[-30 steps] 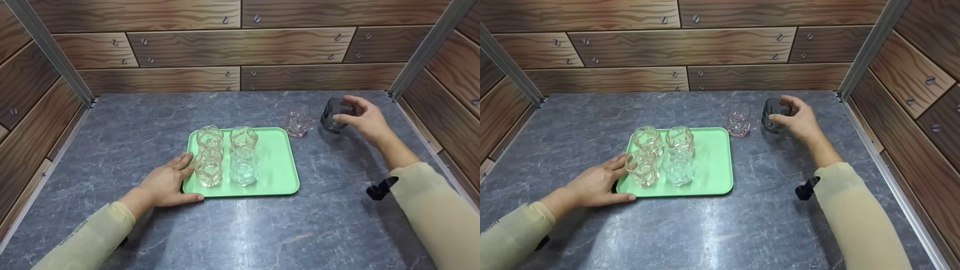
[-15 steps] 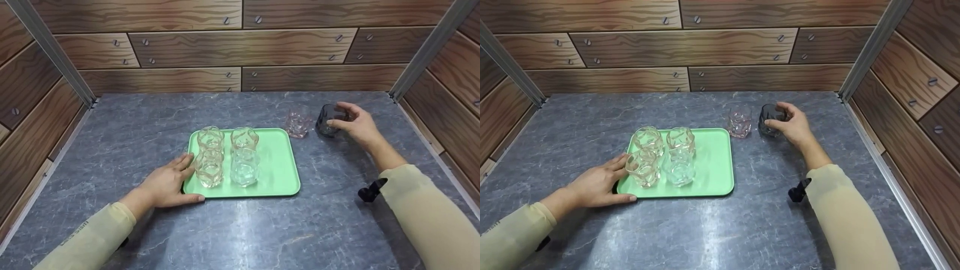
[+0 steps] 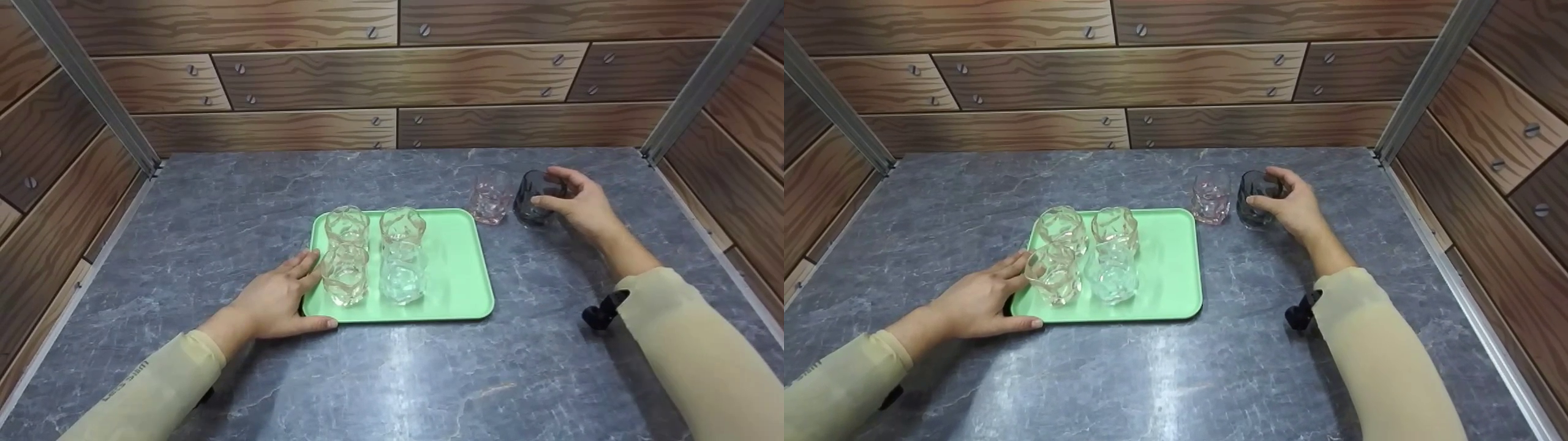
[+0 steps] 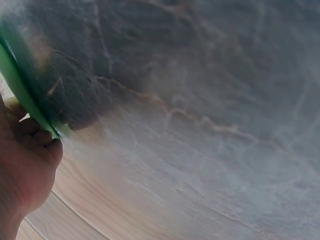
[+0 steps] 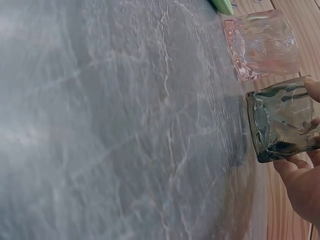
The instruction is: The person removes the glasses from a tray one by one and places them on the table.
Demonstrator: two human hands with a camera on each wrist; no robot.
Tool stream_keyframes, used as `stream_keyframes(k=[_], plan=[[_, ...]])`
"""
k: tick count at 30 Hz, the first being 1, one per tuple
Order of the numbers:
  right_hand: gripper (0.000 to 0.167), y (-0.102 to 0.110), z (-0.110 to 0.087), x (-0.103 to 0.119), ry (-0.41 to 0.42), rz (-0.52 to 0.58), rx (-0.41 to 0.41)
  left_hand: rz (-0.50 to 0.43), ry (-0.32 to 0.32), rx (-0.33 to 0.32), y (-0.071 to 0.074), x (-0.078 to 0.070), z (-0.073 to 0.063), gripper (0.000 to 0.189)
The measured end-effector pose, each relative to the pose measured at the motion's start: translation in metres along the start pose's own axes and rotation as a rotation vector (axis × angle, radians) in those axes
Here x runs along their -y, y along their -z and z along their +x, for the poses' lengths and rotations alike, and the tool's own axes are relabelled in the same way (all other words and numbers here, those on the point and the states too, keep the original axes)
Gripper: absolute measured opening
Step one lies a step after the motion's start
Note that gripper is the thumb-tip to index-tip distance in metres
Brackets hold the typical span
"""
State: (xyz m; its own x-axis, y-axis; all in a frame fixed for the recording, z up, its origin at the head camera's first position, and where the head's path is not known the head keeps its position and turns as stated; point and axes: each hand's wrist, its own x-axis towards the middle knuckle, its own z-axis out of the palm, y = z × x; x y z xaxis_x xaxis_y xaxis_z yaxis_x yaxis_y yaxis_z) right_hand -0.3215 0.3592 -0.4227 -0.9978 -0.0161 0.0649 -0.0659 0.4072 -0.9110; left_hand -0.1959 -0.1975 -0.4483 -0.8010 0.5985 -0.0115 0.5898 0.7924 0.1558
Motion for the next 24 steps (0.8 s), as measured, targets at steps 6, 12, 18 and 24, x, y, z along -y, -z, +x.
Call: stream_keyframes(k=[6, 12, 18, 24], plan=[[0.078, -0.0015, 0.0002, -0.0008, -0.001, -0.008, 0.001, 0.0, -0.002, 0.002, 0.0009, -0.0008, 0.0, 0.114], [0.079, -0.0017, 0.0007, -0.003, 0.002, 0.0, 0.0, 0.004, -0.001, -0.004, 0.001, -0.0012, -0.0007, 0.114], [0.082, 0.0004, -0.0008, -0.0029, -0.01, 0.002, 0.008, 0.004, -0.004, -0.004, 0.0006, -0.0009, -0.0005, 0.114], [0.087, 0.0046, -0.0005, -0.0013, -0.03, -0.004, 0.068, 0.001, 0.004, -0.001, 0.0001, -0.0001, -0.0008, 0.114]])
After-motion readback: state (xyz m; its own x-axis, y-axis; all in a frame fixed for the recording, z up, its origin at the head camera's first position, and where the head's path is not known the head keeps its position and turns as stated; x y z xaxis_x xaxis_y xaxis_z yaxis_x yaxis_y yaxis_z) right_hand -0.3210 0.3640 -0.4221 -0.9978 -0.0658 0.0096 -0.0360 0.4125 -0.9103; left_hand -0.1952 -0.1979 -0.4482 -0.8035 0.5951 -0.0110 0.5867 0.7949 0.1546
